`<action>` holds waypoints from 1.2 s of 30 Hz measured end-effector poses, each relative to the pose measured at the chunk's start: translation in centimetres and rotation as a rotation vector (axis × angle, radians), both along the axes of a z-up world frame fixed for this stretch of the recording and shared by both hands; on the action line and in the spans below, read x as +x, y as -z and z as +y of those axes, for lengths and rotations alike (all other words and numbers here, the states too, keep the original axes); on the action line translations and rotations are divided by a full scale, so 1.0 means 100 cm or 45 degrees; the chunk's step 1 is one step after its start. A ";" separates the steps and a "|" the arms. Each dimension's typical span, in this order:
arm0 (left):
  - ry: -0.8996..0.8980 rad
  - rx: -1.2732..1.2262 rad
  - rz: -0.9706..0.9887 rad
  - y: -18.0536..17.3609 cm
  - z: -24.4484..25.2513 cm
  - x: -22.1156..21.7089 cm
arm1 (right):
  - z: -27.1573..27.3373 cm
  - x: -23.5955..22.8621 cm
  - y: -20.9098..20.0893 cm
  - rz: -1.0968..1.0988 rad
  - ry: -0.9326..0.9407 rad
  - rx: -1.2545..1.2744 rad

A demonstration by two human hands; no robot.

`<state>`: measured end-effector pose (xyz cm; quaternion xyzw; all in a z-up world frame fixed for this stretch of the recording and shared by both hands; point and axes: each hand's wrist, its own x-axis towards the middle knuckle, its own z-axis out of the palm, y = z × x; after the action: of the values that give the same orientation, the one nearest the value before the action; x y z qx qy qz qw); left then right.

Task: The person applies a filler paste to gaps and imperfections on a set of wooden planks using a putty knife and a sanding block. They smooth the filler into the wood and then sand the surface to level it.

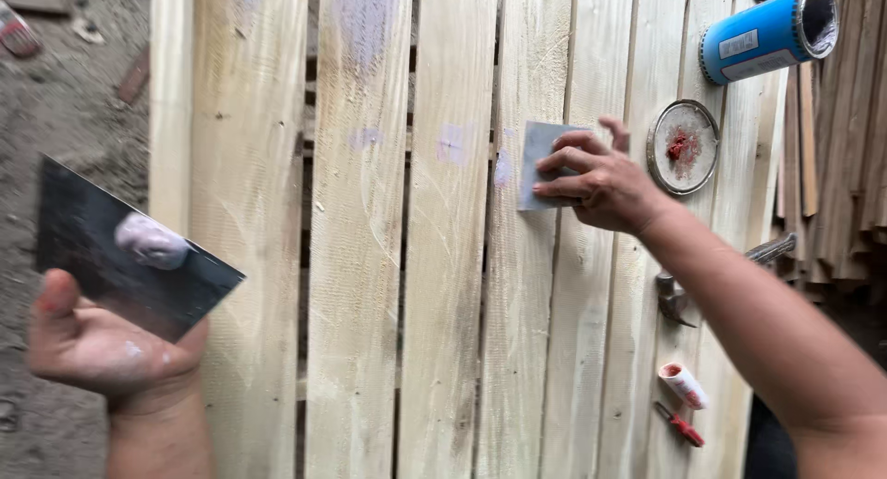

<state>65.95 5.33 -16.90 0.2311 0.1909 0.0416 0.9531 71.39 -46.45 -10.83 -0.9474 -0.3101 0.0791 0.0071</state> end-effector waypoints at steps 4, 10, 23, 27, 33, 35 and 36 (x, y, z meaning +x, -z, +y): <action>-0.041 -0.070 0.009 0.001 0.001 0.002 | 0.009 0.014 -0.007 -0.256 0.147 -0.085; -0.040 -0.075 -0.030 0.017 0.005 0.001 | 0.044 0.006 0.043 -0.124 0.675 0.094; 0.134 1.188 -0.184 -0.022 -0.116 -0.062 | 0.125 -0.132 -0.054 0.413 0.955 1.884; 0.043 0.379 -0.235 -0.047 -0.181 -0.061 | 0.148 -0.150 -0.076 0.566 0.908 2.346; 0.138 0.484 -0.256 -0.088 -0.183 -0.054 | 0.130 -0.139 -0.121 0.093 0.565 0.926; 0.269 0.563 -0.215 -0.094 -0.180 -0.042 | 0.123 -0.131 -0.141 -0.275 0.462 0.681; 0.338 0.633 -0.194 -0.096 -0.182 -0.040 | 0.119 -0.128 -0.150 -0.343 0.360 0.638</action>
<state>61.98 -12.91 -7.34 0.4768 0.0708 -0.0206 0.8759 58.55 -34.54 4.21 -0.9518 -0.1835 -0.1278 0.2099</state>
